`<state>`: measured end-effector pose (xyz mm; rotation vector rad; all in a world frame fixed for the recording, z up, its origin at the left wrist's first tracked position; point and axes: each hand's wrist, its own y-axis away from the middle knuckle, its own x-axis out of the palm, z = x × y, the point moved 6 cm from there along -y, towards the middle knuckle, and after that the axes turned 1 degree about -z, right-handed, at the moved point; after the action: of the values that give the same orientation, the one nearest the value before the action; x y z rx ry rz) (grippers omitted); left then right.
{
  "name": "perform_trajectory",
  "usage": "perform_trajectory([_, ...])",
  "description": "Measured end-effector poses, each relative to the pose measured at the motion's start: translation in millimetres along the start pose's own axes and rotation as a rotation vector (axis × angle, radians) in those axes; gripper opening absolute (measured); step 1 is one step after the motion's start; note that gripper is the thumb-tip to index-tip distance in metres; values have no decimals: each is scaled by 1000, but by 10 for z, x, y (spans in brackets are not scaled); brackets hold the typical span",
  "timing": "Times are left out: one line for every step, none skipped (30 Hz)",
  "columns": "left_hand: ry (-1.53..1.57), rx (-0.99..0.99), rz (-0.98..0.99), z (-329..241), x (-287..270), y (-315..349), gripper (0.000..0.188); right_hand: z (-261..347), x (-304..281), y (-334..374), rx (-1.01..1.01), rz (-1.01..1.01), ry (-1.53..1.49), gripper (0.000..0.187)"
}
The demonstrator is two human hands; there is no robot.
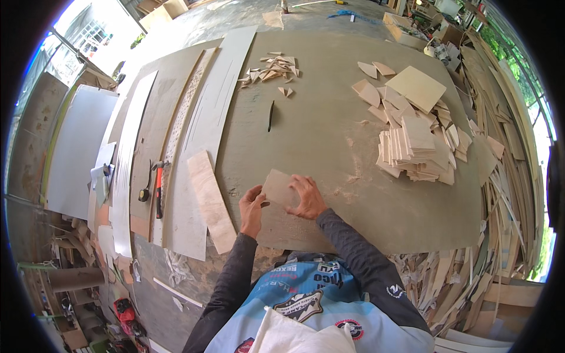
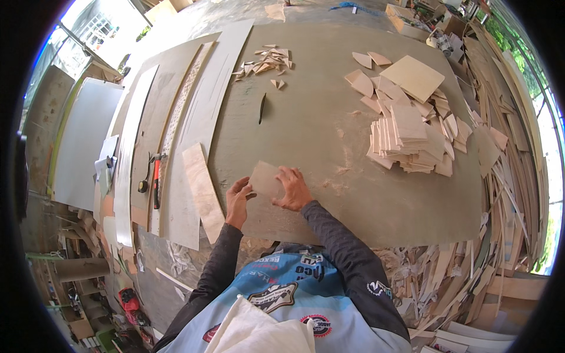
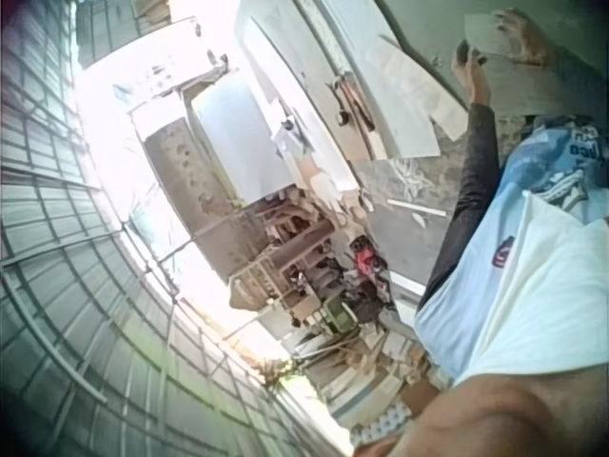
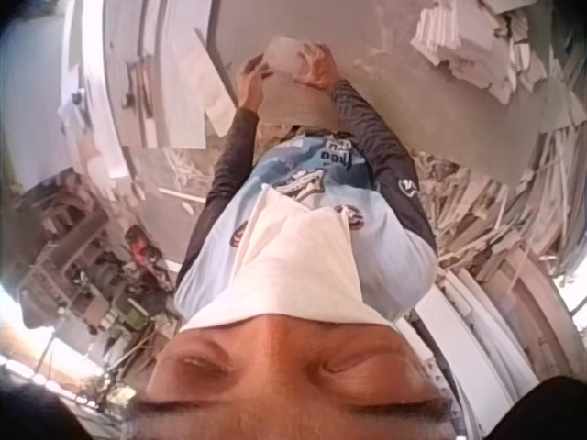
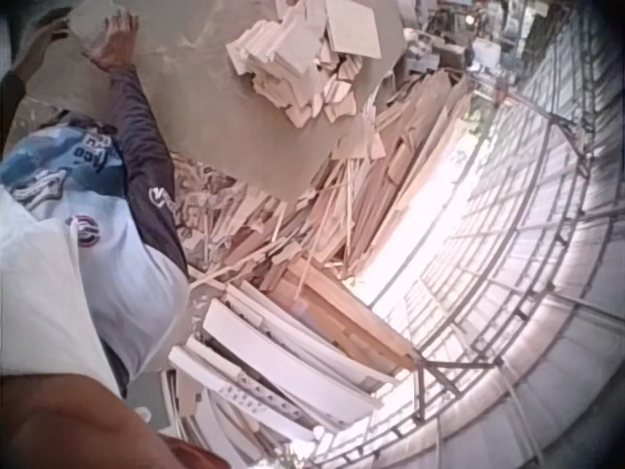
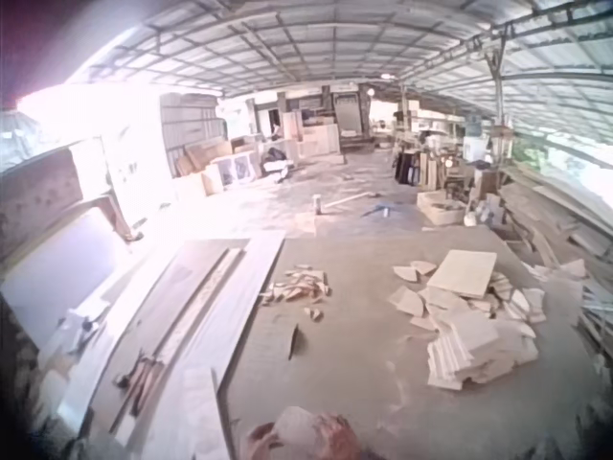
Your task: The person picks up small wooden pieces from a pile on a workbench and places them one at a time onto a growing stack.
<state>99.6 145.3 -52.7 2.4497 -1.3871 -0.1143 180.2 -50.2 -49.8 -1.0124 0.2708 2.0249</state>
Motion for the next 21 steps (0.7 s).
perform_trajectory([-7,19,-21,37,-81,-65,38,-118,49,-93,18,-26,20,77])
perform_trajectory([-218,134,-135,71,-274,-121,40,-209,89,-179,38,-48,37,77])
perform_trajectory([-428,251,-244,67,-470,-164,42,-257,60,-295,74,-49,36,80])
perform_trajectory([-638,368,-353,52,-667,-180,44,-320,71,-407,84,-42,64,81])
perform_trajectory([-671,320,-361,42,-750,-214,48,-478,64,-486,105,-41,103,81])
perform_trajectory([-765,307,-476,32,-885,-183,48,-543,67,-602,112,-36,129,81])
perform_trajectory([-858,292,-592,38,-1007,-137,49,-614,61,-707,120,-27,152,79])
perform_trajectory([-950,279,-708,36,-1125,-102,49,-668,41,-815,123,-34,171,78])
perform_trajectory([-1014,194,-712,85,-1261,-112,54,-711,29,-909,125,-36,190,77])
perform_trajectory([-1056,155,-719,146,-1331,-107,55,-753,19,-1006,128,-39,211,76])
perform_trajectory([-1097,111,-727,154,-1358,-66,56,-779,24,-1102,139,-9,222,75])
perform_trajectory([-1137,67,-734,176,-1385,-25,57,-785,27,-1188,128,3,233,75])
perform_trajectory([-1162,105,-725,322,-1422,-36,58,-791,27,-1264,116,15,244,75])
perform_trajectory([-1179,102,-729,334,-1414,-33,58,-766,30,-1314,105,29,256,75])
perform_trajectory([-1195,98,-732,351,-1397,-27,58,-738,39,-1346,97,45,246,75])
perform_trajectory([-1211,96,-734,363,-1385,-23,58,-710,48,-1375,90,61,237,75])
perform_trajectory([-1222,81,-737,365,-1381,-28,59,-691,53,-1403,81,74,228,75])
perform_trajectory([-1233,67,-740,368,-1375,-40,60,-707,68,-1423,77,67,251,75])
perform_trajectory([-1244,53,-743,372,-1367,-51,60,-726,81,-1440,74,61,274,75])
perform_trajectory([-1244,46,-741,356,-1364,-54,61,-735,100,-1451,73,52,293,75])
perform_trajectory([-1244,38,-739,340,-1354,-55,61,-768,111,-1476,84,55,288,75])
